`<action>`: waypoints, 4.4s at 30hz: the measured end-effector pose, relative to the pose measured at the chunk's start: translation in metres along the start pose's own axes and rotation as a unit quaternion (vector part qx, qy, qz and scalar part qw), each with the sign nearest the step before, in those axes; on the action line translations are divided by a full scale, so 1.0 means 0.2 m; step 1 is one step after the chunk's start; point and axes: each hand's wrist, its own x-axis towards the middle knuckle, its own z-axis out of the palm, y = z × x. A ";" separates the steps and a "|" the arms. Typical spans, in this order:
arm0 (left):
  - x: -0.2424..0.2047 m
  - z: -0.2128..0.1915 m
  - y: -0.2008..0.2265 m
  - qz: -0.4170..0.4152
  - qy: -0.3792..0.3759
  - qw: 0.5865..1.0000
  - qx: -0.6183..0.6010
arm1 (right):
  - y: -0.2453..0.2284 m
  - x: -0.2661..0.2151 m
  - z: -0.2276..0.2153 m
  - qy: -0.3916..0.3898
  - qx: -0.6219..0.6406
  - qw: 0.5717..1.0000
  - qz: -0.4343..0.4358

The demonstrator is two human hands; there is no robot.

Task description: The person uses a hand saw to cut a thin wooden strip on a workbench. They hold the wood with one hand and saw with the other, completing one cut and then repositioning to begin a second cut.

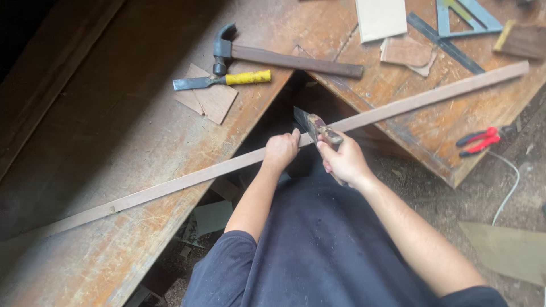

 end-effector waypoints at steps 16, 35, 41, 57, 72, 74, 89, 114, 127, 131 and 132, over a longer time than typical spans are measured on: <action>0.02 -0.02 0.01 -0.026 -0.011 0.999 -0.023 | -0.11 -0.98 -0.45 -0.026 0.098 0.994 0.040; 0.07 -0.29 0.02 -0.071 -0.102 0.981 -0.150 | 0.03 -0.19 -0.03 0.065 0.009 0.993 -0.094; 0.06 -0.23 0.01 -0.025 -0.125 0.985 -0.114 | -0.08 -0.22 0.02 0.086 -0.083 0.989 -0.084; 0.07 -0.15 -0.03 0.005 -0.072 0.996 -0.046 | -0.20 -0.91 -0.34 0.027 -0.062 0.997 -0.047; 0.06 -0.13 -0.04 0.023 -0.038 0.998 -0.046 | -0.31 -0.10 0.03 0.048 -0.167 0.984 0.029; 0.04 -0.13 -0.06 0.025 -0.037 0.998 -0.037 | -0.24 -0.04 0.00 0.028 -0.162 0.986 0.021; 0.10 -0.16 -0.04 0.018 -0.062 0.997 -0.042 | -0.34 -0.62 -0.28 0.032 -0.182 0.983 0.020; 0.07 -0.10 -0.03 -0.007 -0.077 0.996 -0.048 | -0.24 -0.35 -0.08 0.038 -0.095 0.995 0.017; 0.01 -0.10 0.00 0.011 -0.071 0.995 -0.064 | -0.27 -0.84 -0.30 0.031 -0.184 0.982 -0.039; 0.04 -0.12 0.00 0.008 -0.076 0.996 -0.053 | -0.30 -0.70 -0.28 0.047 -0.055 0.997 0.034; 0.03 -0.11 0.00 0.017 -0.076 0.996 -0.052 | -0.24 -0.62 -0.22 0.069 0.013 0.996 0.057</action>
